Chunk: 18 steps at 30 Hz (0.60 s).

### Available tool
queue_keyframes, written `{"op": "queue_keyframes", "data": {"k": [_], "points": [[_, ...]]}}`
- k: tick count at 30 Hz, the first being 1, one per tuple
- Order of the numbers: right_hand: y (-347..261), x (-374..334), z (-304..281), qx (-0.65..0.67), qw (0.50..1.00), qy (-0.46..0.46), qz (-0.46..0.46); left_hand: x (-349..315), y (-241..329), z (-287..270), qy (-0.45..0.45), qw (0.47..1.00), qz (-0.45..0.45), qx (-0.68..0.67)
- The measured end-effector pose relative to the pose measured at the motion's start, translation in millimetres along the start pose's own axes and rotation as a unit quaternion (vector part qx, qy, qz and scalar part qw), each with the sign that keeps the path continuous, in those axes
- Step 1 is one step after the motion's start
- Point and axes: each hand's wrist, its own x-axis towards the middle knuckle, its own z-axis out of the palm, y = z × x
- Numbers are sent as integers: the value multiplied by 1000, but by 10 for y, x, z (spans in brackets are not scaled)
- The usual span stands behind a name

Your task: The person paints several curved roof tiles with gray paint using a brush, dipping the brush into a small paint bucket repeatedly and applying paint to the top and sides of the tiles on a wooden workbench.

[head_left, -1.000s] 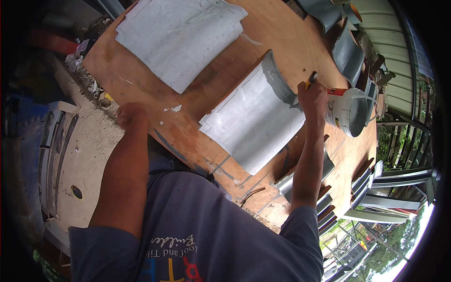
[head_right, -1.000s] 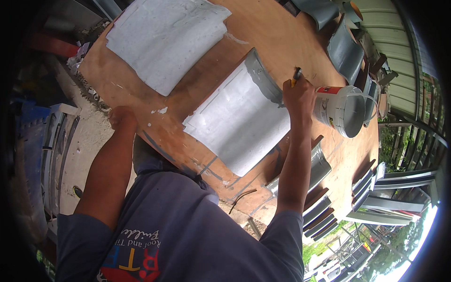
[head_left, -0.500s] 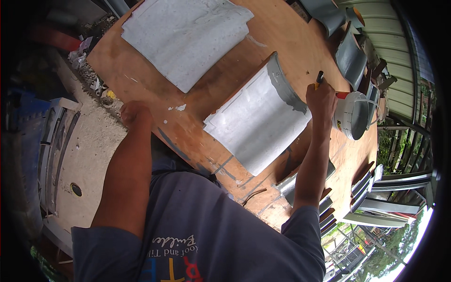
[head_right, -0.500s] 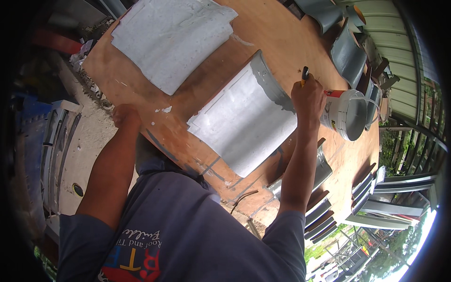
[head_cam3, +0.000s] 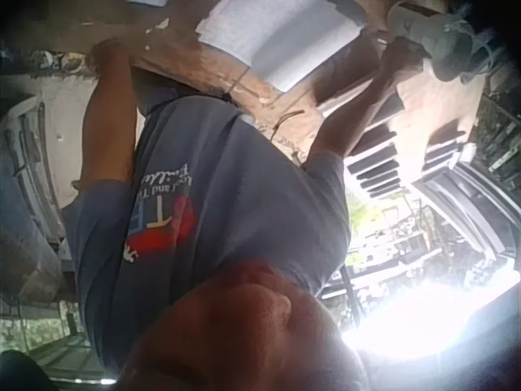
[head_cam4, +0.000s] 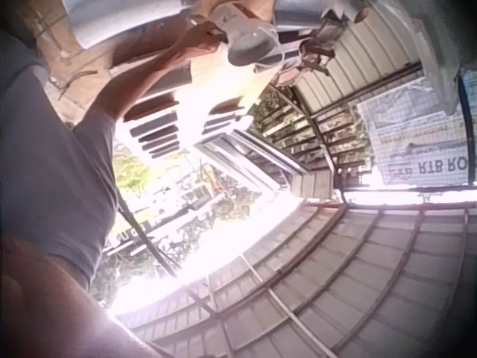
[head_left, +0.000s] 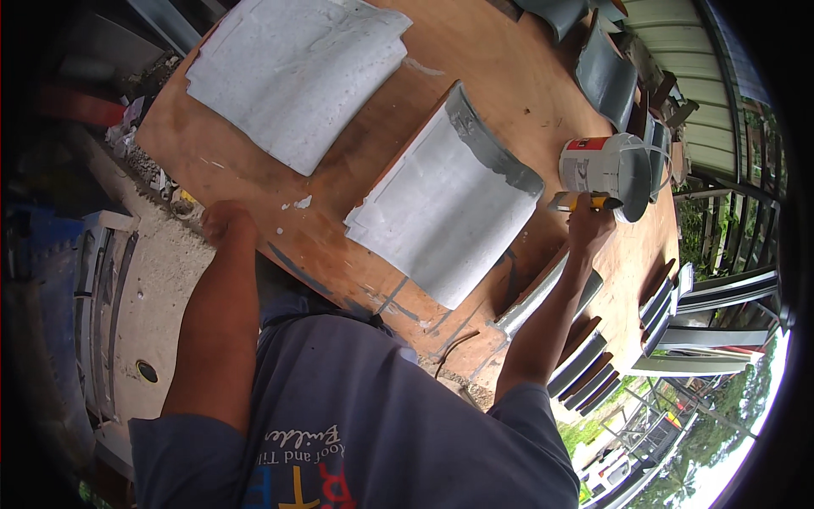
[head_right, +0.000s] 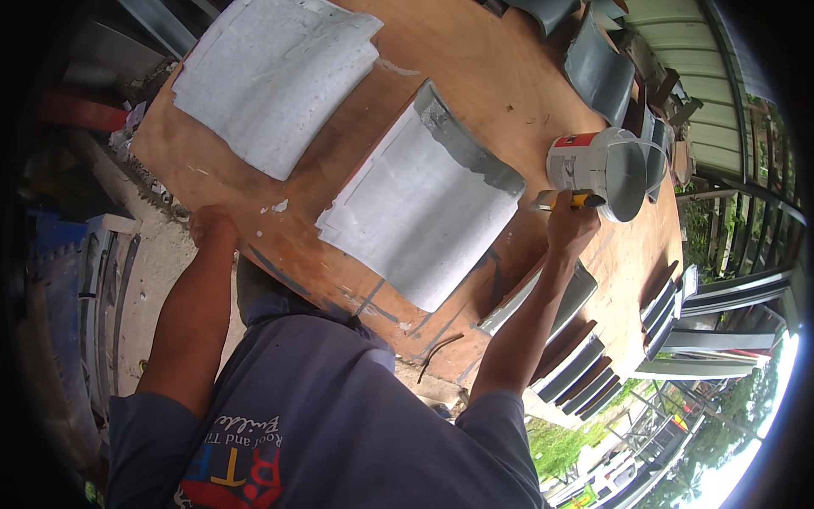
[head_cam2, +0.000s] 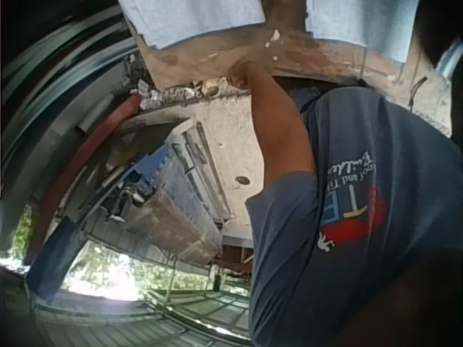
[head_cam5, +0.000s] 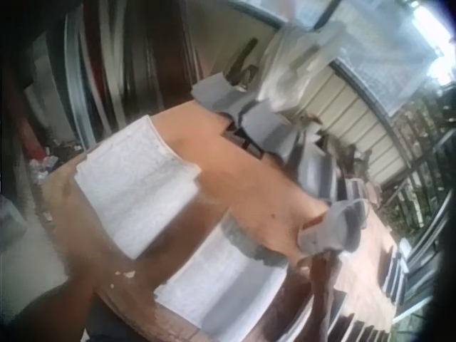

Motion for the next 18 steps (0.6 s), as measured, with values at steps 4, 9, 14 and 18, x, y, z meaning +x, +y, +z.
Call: {"op": "queue_keyframes", "data": {"k": [4, 9, 14, 18], "points": [[-527, -227, -25, 62, 998, 19, -18, 368, -149, 119, -41, 996, 84, -7], [-609, -185, 3, 29, 987, -82, -132, 326, -31, 266, -50, 969, 226, 85], [-445, -222, -215, 151, 985, -73, -39, 733, -83, 431, -18, 989, 132, 66], [-195, -484, -179, 171, 978, -98, -63, 524, -129, 227, -14, 990, 129, 61]]}}
